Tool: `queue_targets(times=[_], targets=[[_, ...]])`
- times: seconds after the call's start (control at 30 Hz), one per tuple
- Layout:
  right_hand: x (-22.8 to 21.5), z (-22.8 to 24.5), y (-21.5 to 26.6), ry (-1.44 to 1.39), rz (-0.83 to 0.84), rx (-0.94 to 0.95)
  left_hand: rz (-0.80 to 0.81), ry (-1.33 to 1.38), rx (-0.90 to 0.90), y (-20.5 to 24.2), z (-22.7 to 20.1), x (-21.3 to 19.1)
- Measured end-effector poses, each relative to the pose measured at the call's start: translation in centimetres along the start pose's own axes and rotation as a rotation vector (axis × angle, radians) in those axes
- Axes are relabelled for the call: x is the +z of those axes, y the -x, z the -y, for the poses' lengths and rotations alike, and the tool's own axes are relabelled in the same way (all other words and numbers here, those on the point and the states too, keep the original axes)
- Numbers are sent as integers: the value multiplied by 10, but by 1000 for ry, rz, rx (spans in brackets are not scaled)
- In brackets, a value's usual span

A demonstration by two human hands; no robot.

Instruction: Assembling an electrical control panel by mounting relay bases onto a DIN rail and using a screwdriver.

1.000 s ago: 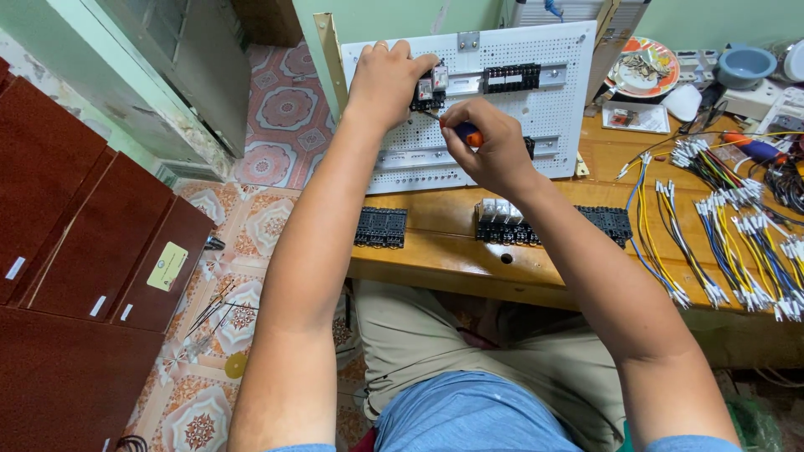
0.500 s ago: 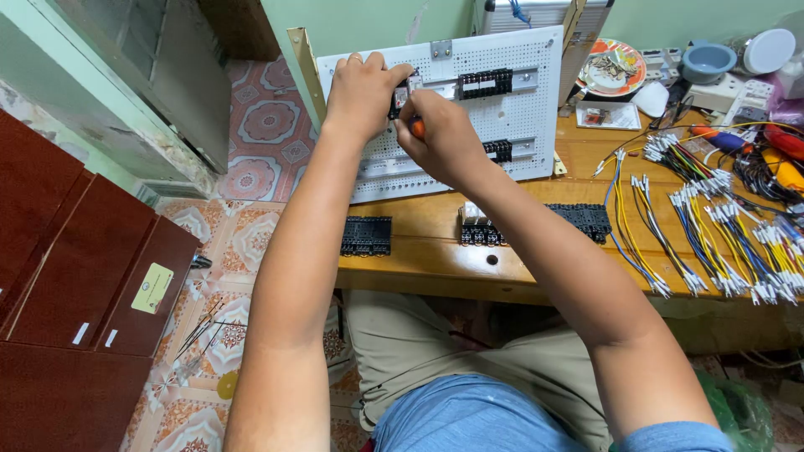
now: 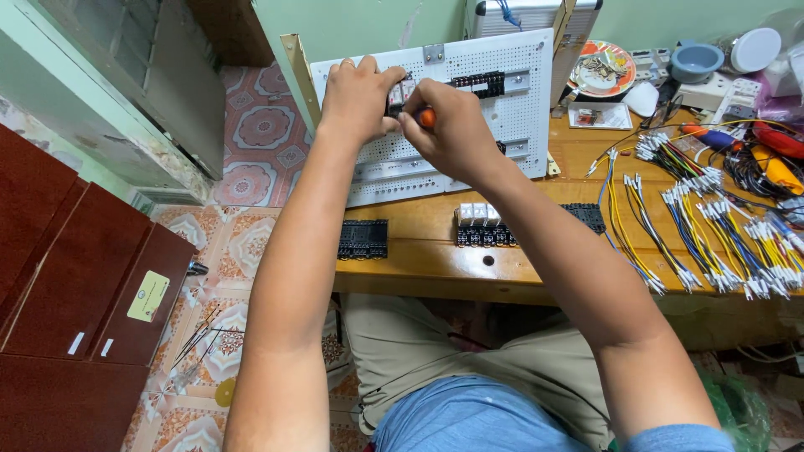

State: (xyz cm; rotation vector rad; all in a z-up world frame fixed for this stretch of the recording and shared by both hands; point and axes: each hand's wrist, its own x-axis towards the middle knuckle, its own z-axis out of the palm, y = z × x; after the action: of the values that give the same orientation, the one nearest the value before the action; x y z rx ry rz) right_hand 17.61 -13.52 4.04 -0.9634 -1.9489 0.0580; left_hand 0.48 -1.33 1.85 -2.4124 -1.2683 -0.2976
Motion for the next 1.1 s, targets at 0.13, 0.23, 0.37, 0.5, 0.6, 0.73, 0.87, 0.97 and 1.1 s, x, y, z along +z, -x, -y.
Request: queue_targets(times=[0.13,0.23,0.37,0.5,0.6,0.73,0.87,0.97,1.1], targets=[[-36,31,37,-5,-82,8,-24,7,2,-1,3,4],[-66,40,75,-493,-90,287,-67,38,9,4,5,6],[-87,11,156,-840,-198,432,-326,220,74,19,1,2],[-94,-12,235,-1121,-250,573,-565,273,134,23,-6,4],[-91,-25,279,-1175,-259,629,-458,307,102,15,-5,10],[-85,-48,310,-1115,-255,684,-441,347,121,10,0,12],[-83,-44,307,-1121,-277,634,-441,323,206,12,1,5],[-83,-37,295,-993,-230,609,-461,327,271,12,2,5],[-84,-34,292,-918,-174,623,-498,358,294,10,7,-2]])
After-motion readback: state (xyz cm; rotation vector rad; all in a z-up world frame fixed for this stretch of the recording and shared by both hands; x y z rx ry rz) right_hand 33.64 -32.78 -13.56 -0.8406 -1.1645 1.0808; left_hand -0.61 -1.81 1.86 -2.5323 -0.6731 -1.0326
